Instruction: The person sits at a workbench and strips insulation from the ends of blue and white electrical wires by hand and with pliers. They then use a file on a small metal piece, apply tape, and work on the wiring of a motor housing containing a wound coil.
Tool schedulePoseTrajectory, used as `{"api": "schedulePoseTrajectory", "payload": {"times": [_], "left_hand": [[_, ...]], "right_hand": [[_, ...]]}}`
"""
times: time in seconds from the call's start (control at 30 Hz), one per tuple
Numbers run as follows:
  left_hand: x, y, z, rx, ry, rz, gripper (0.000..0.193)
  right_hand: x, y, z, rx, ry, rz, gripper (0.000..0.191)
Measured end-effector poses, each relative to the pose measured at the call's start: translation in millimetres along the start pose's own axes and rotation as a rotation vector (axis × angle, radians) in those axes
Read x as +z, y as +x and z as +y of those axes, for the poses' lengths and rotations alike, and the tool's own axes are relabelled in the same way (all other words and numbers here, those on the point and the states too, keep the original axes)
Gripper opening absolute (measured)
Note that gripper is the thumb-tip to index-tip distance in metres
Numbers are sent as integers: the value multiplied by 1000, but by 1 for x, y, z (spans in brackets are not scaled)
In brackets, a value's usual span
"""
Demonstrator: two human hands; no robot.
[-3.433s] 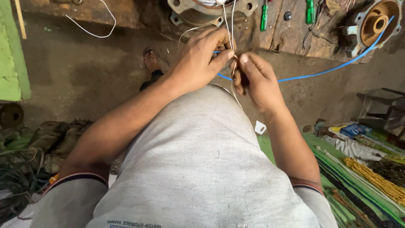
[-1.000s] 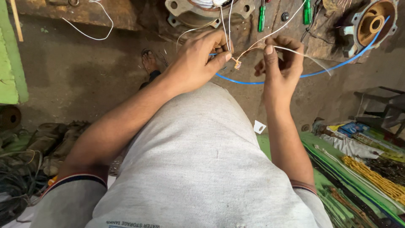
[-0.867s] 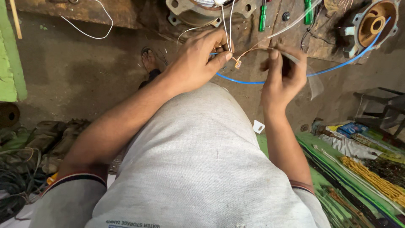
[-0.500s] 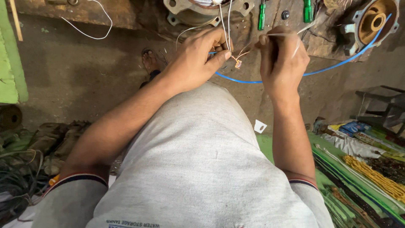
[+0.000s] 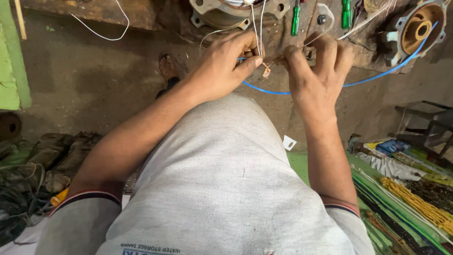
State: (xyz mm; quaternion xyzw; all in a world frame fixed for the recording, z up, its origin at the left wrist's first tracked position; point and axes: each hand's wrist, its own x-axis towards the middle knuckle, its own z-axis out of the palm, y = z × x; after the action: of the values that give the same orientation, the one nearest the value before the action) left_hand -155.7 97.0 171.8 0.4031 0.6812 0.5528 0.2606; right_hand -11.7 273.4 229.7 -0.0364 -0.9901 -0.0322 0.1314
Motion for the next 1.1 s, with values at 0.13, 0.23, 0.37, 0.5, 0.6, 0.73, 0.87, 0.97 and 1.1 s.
{"api": "schedulePoseTrajectory", "payload": {"times": [0.13,0.23,0.37,0.5,0.6,0.73,0.87,0.97,1.1], "left_hand": [[-1,-1,0,29,30,17,19],[0,0,0,-26,37,-9,20],[-1,1,-1,18,28,14,19],[0,1,-1,21,57,17,20],[0,1,0,-18,43,4,19],[-1,1,0,-14,5,-5,19],[-3,2,1,29,9,30,17],[-4,2,3,0,7,9,17],[-1,2,3,-28,-10,-7,17]], "right_hand": [[-9,11,0,-14,-11,-47,17],[-17,21,-3,-19,-46,-75,18],[-26,26,-10,30,-57,-133,26],[-25,19,-8,21,-66,4,20],[-9,5,-10,-84,-149,378,17],[19,-17,-18,-182,20,339,25],[36,-23,-18,-73,205,247,32],[39,-19,-15,-107,209,193,33],[39,-15,-14,-118,159,234,34]]}}
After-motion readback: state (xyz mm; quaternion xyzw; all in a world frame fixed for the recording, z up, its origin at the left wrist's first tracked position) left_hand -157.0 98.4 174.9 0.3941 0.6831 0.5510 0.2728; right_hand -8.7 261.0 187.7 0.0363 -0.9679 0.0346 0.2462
